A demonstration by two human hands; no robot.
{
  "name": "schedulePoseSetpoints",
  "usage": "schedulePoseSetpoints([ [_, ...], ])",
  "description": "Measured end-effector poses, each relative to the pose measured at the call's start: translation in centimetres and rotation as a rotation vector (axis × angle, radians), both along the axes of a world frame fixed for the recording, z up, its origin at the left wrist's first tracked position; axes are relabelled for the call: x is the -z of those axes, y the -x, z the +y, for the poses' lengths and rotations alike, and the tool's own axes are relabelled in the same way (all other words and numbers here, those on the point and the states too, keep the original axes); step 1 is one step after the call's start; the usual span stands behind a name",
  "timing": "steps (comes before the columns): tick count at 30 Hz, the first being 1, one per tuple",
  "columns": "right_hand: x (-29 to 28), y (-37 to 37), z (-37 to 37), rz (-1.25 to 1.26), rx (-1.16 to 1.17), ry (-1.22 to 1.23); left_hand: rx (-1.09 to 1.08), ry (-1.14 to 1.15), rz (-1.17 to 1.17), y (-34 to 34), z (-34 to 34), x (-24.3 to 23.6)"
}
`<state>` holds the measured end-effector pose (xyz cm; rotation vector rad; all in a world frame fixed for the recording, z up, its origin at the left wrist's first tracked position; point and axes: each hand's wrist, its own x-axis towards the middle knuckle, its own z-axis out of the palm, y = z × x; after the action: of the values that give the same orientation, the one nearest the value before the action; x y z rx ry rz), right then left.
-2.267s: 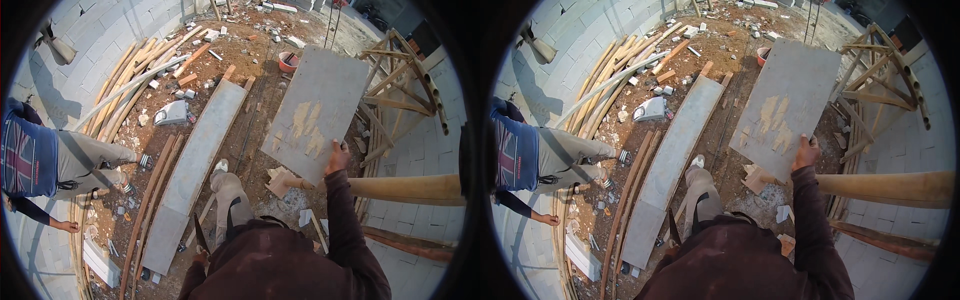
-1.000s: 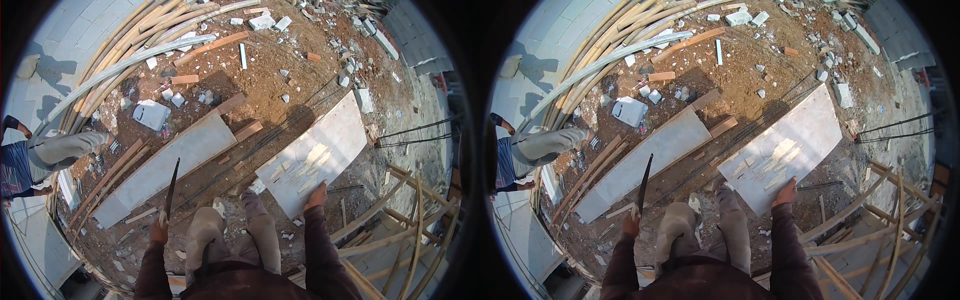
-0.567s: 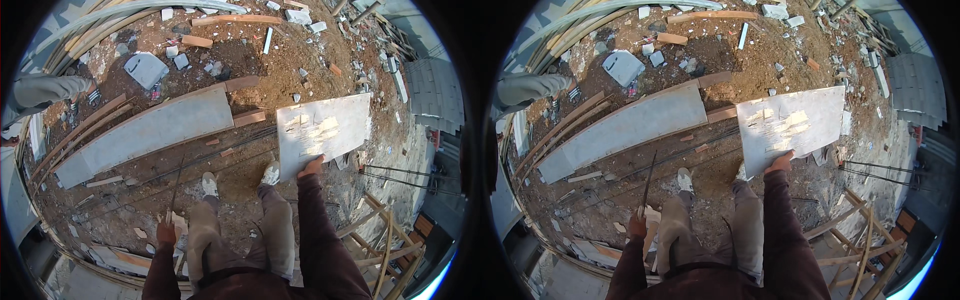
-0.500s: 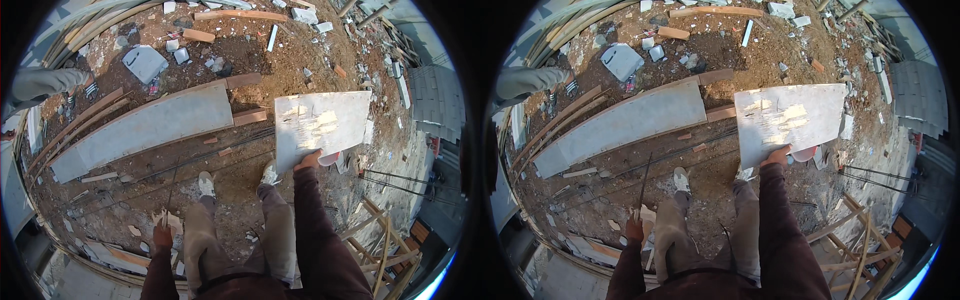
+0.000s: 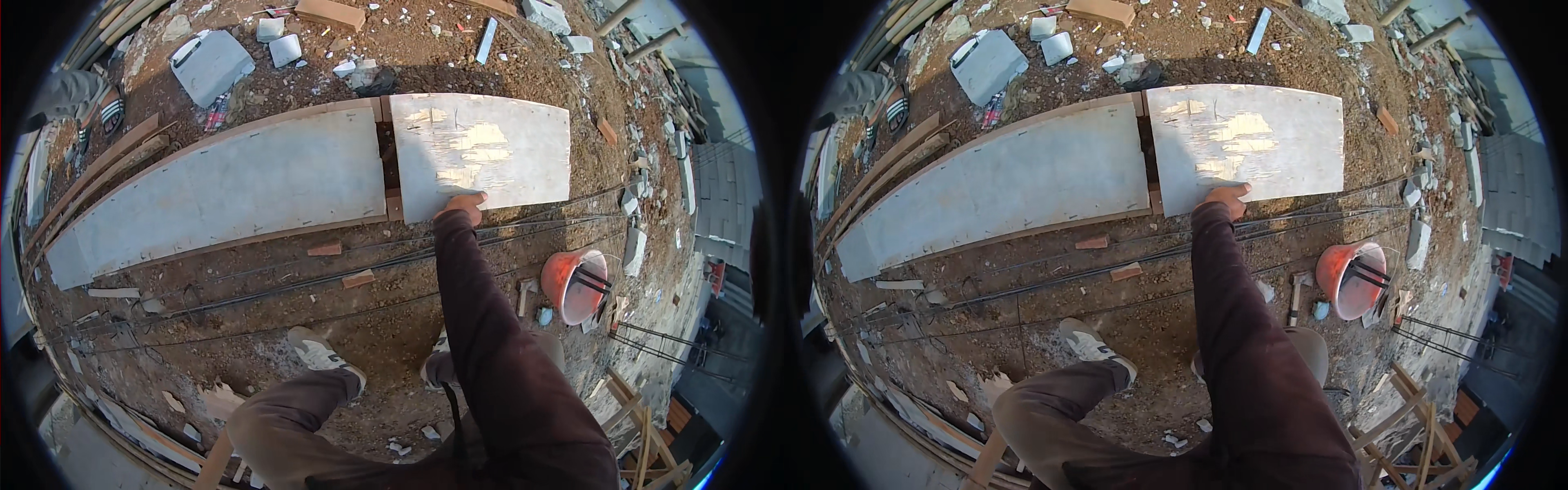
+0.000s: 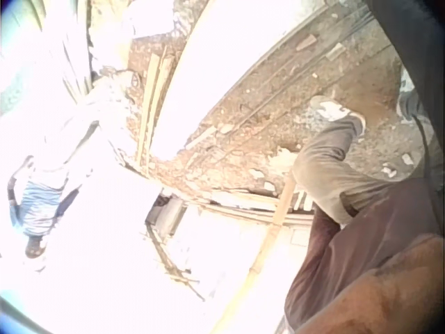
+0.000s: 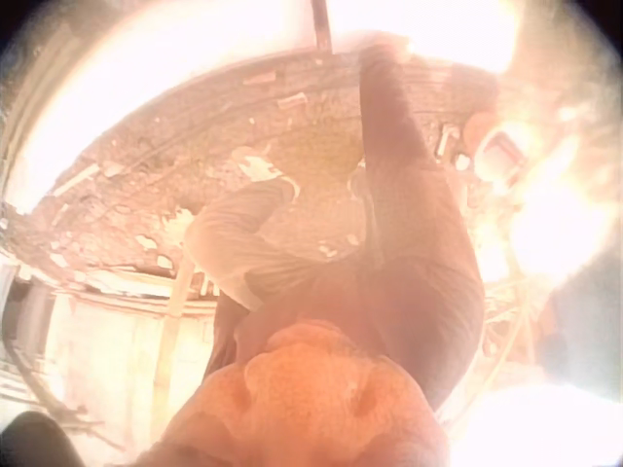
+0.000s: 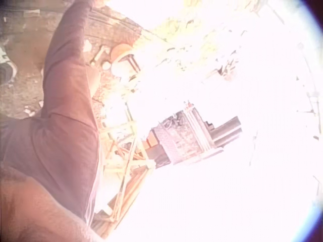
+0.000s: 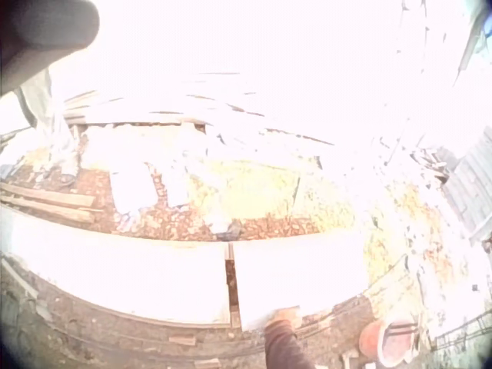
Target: The person drives nails into a wooden beam using a small axe, cuts the beam with a handsaw, and retrieves plywood boards. They then position the plywood boards onto the wooden frame and hammer nails into them using the axe.
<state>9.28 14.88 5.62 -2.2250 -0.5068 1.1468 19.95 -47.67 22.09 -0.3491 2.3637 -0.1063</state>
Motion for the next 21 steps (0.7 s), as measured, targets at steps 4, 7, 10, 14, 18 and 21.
schedulePoseSetpoints([
  [4,3.6,1.0,-0.5,-0.164,-0.078,0.031,-0.043,0.015,0.009,-1.6,-2.3,4.7],
  [7,5.2,-0.2,-0.3,-0.149,-0.310,-0.032,-0.061,0.018,0.018,-2.2,-3.8,7.5],
  [10,6.6,-2.6,1.2,-0.253,-0.550,-0.001,-0.084,0.015,0.026,-2.7,-5.1,10.2],
  [14,6.5,-6.0,5.7,-0.250,-1.071,0.097,-0.107,0.016,0.027,-3.1,-7.0,13.2],
  [18,2.4,-7.7,12.2,-0.712,-1.655,0.061,-0.130,0.019,0.023,-3.1,-9.2,15.4],
  [21,-0.4,-8.1,17.6,-0.929,-1.459,-0.238,-0.147,0.026,0.013,-2.7,-11.0,16.5],
])
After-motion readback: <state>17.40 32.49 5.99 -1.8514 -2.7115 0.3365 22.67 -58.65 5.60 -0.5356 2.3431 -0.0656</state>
